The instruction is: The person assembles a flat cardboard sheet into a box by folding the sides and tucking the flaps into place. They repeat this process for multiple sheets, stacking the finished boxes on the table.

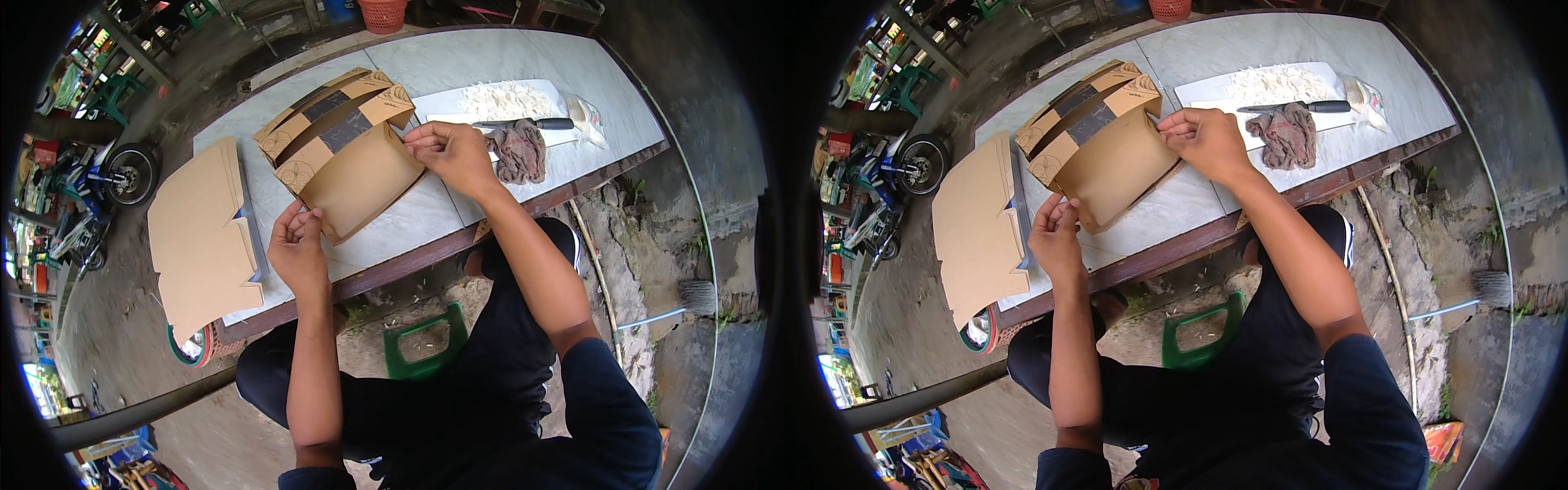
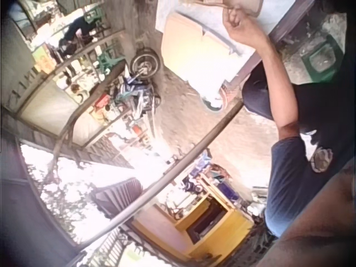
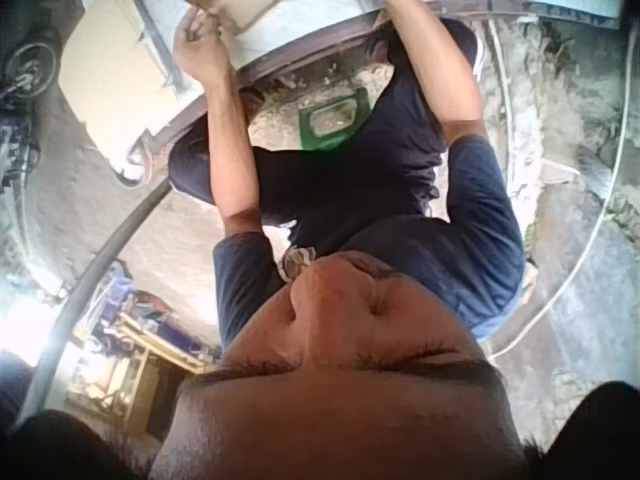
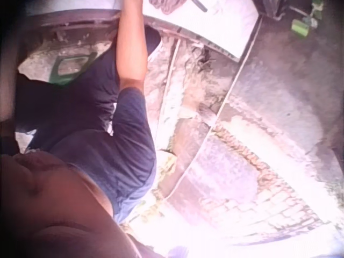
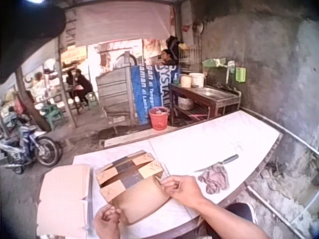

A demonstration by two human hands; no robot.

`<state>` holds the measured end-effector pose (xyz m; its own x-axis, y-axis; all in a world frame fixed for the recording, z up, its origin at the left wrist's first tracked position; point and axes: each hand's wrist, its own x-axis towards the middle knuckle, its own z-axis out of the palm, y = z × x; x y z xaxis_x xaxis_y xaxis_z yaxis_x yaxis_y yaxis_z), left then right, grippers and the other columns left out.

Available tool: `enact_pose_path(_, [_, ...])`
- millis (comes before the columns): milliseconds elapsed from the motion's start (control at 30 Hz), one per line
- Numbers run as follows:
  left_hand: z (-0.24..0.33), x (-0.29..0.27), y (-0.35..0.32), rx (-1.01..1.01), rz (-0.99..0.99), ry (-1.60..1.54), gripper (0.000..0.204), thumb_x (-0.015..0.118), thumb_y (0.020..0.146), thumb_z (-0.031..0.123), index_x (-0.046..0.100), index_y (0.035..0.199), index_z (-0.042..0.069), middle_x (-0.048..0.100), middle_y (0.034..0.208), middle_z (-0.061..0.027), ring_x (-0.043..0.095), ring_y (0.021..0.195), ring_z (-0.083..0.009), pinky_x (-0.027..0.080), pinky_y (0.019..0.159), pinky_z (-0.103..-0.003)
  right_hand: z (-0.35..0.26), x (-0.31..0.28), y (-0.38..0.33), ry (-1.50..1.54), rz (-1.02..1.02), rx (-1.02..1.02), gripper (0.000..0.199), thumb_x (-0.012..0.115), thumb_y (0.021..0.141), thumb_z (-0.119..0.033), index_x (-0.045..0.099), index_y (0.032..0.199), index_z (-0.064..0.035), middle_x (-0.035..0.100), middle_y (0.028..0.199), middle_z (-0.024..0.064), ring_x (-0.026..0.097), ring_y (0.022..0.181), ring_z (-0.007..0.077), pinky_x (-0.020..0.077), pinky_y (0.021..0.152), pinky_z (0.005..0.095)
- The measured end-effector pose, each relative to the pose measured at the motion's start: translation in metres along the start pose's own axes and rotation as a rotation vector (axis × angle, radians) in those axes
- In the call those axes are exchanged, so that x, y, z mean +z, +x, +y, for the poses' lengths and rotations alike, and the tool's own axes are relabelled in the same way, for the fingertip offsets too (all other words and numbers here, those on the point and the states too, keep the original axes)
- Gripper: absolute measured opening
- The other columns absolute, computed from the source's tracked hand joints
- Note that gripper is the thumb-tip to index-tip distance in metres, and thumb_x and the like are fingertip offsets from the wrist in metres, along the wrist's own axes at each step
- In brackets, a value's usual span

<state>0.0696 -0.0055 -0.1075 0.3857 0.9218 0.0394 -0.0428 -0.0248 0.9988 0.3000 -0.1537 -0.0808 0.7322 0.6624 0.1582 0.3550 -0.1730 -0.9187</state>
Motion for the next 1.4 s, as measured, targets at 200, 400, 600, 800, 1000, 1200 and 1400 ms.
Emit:
enact_pose_path(200, [-0.007,-0.003,0.006,-0.012,0.019,0.019,0.032,0.077,0.094,0.002,0.065,0.123,-0.005,0.073,0.090,-0.0034,0.065,0.075,-0.0064,0.051,0.066,-0.022,-0.009,0.002,-0.006,-0.103,0.001,0.063,0.021,0.075,0.087,-0.007,0.080,0.108,-0.0032,0.081,0.093,0.0101,0.078,0.083,0.0149,0.0605,0.081,0.0290])
enact_pose_path(400, [-0.017,-0.009,0.008,0.059,-0.020,0.089,0.036,0.080,0.095,0.010,0.063,0.126,0.002,0.069,0.087,0.0014,0.064,0.076,-0.0072,0.053,0.066,-0.024,-0.010,0.007,-0.007,-0.186,0.010,-0.014,0.017,0.077,0.086,-0.009,0.078,0.102,-0.0025,0.079,0.089,0.0103,0.076,0.082,0.0180,0.0600,0.080,0.0308])
enact_pose_path(600, [-0.012,0.001,0.003,-0.035,0.006,0.017,0.046,0.078,0.097,0.012,0.057,0.135,-0.001,0.068,0.101,-0.0036,0.063,0.090,-0.0093,0.051,0.076,-0.027,0.010,0.006,-0.004,-0.102,0.039,0.133,0.029,0.081,0.085,-0.016,0.074,0.110,-0.0036,0.078,0.101,0.0102,0.075,0.092,0.0209,0.0587,0.085,0.0328])
enact_pose_path(800, [-0.027,0.008,0.017,-0.182,-0.048,-0.262,0.037,0.066,0.104,0.023,0.059,0.136,0.004,0.067,0.122,-0.0048,0.062,0.110,-0.0134,0.047,0.100,-0.035,0.029,0.011,0.007,-0.008,-0.019,0.193,0.036,0.078,0.086,-0.021,0.074,0.118,-0.0045,0.078,0.104,0.0089,0.074,0.097,0.0217,0.0567,0.091,0.0332])
enact_pose_path(1000, [-0.035,0.010,0.022,-0.153,-0.035,-0.371,0.050,0.059,0.099,0.007,0.045,0.147,0.002,0.067,0.123,-0.0090,0.063,0.115,-0.0203,0.050,0.103,-0.035,0.033,0.022,0.009,0.069,0.006,0.193,0.037,0.077,0.086,-0.025,0.072,0.116,-0.0033,0.078,0.103,0.0101,0.074,0.099,0.0207,0.0557,0.091,0.0324])
enact_pose_path(1200, [-0.014,0.016,0.008,-0.113,-0.077,-0.560,0.062,0.054,0.092,-0.001,0.035,0.149,0.009,0.061,0.129,-0.0135,0.061,0.115,-0.0231,0.052,0.102,-0.040,0.008,0.019,0.001,-0.005,0.026,0.130,0.037,0.076,0.090,-0.025,0.071,0.116,0.0012,0.080,0.105,0.0134,0.076,0.096,0.0217,0.0574,0.089,0.0333])
enact_pose_path(1400, [0.018,0.024,-0.002,-0.222,-0.227,-0.470,0.081,0.051,0.082,-0.009,0.026,0.156,0.010,0.058,0.137,-0.0148,0.060,0.122,-0.0255,0.051,0.106,-0.040,0.005,-0.002,-0.012,-0.078,0.048,0.069,0.041,0.077,0.090,-0.018,0.071,0.125,0.0026,0.080,0.109,0.0180,0.079,0.097,0.0281,0.0590,0.092,0.0360])
